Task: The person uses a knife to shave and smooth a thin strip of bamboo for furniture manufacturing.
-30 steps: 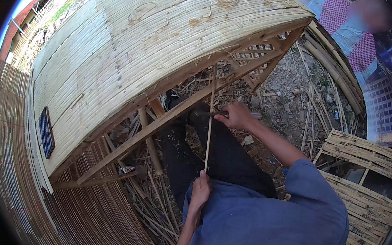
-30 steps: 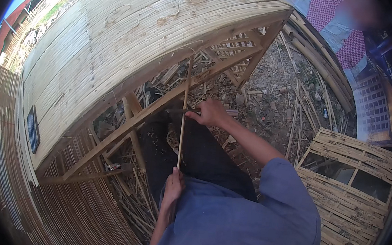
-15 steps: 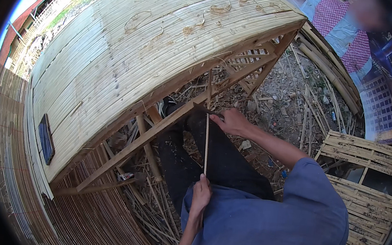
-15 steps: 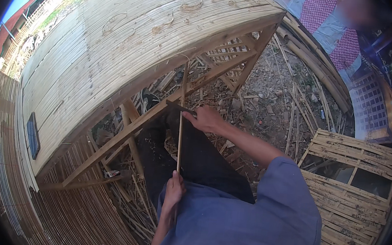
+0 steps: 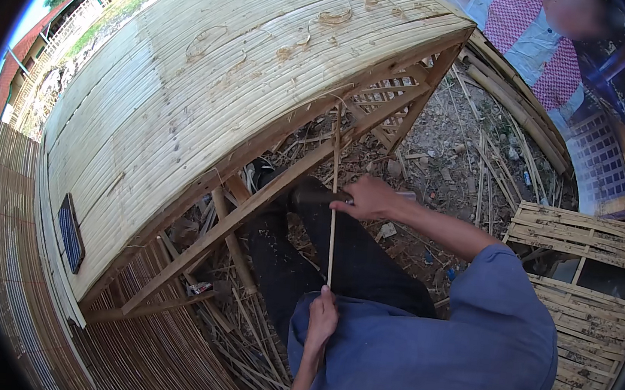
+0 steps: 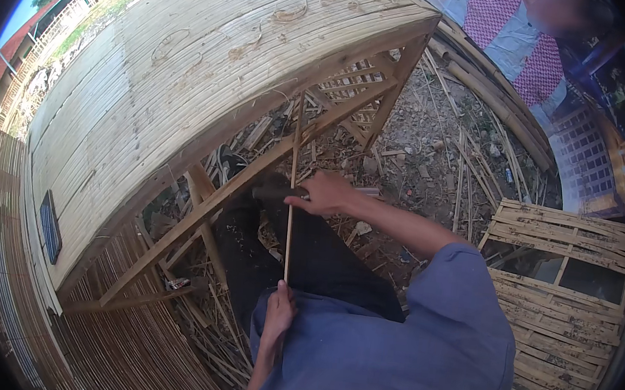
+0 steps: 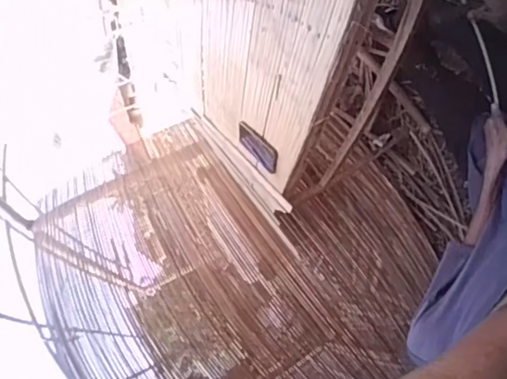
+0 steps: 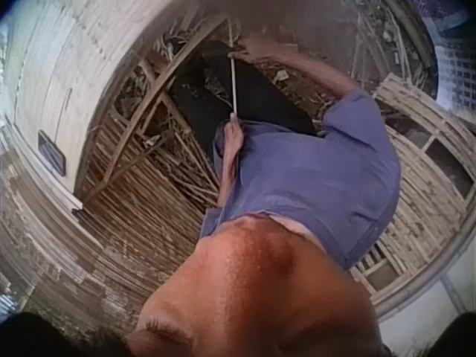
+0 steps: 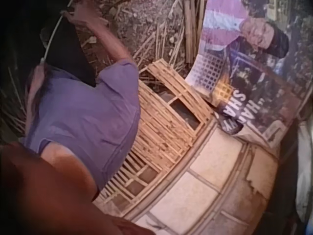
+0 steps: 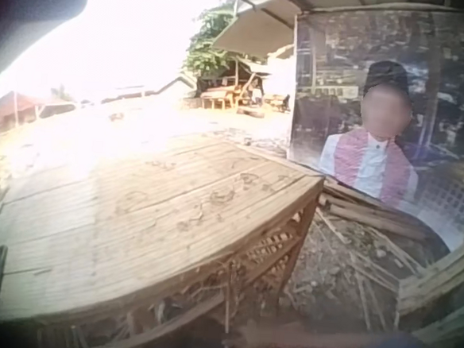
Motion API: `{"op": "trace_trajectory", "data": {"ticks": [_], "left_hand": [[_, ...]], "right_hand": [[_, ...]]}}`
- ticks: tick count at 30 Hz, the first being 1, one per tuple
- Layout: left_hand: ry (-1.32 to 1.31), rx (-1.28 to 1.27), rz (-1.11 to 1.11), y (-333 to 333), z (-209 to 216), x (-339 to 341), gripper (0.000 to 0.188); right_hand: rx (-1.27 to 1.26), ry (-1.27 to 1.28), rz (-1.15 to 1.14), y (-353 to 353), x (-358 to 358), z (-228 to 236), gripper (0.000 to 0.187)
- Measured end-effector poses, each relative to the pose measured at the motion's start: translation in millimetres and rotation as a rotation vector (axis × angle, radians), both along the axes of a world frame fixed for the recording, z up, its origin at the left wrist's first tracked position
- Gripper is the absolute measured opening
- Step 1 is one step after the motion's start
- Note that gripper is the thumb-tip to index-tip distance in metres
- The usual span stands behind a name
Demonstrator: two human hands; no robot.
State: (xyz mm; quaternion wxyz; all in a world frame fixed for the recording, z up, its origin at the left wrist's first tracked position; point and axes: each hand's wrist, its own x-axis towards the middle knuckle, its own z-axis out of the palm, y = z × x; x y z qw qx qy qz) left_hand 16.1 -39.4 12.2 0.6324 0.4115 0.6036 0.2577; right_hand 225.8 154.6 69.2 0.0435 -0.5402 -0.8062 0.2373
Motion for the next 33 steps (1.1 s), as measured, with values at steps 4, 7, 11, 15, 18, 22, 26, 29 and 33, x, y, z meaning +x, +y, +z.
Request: {"op": "trace_trajectory", "data": {"ticks": [4, 7, 11, 15, 18, 22, 26, 29, 33], "left_hand": [[0.024, -0.057, -0.01, 3, 6, -1, 0.057], [0.132, 0.052, -0.073, -3, 2, -6, 0.056], [0.108, 0.049, -0.055, -17, 1, -6, 0.054], [-0.098, -0.105, 0.002, -16, -2, -11, 0.053], [-0.195, -0.155, 0.048, -13, -1, -11, 0.054], [-0.126, -0.085, -0.003, -13, -4, -14, 0.05], [-0.09, -0.113, 0.023, -1, 12, -8, 0.043], [-0.163, -0.209, 0.061, 10, 23, -8, 0.034], [-0.375, -0.292, 0.131, 17, 11, -9, 0.035]], "right_hand": [[0.209, -0.029, 0.589, -39, -6, -9, 0.068], [0.222, -0.104, 0.359, -10, 21, -20, 0.074], [-0.065, 0.129, -0.73, 71, 63, -10, 0.076], [0.049, -0.285, -0.044, 22, 38, 29, 0.077], [0.043, -0.201, 0.02, -7, 25, 9, 0.075], [-0.041, 0.058, 0.012, -47, -2, -11, 0.073], [-0.034, 0.032, 0.347, -92, -32, -10, 0.071], [-0.014, 0.032, 0.4, -105, -33, -18, 0.071], [-0.014, 0.106, 0.31, -111, -31, -23, 0.07]]}}
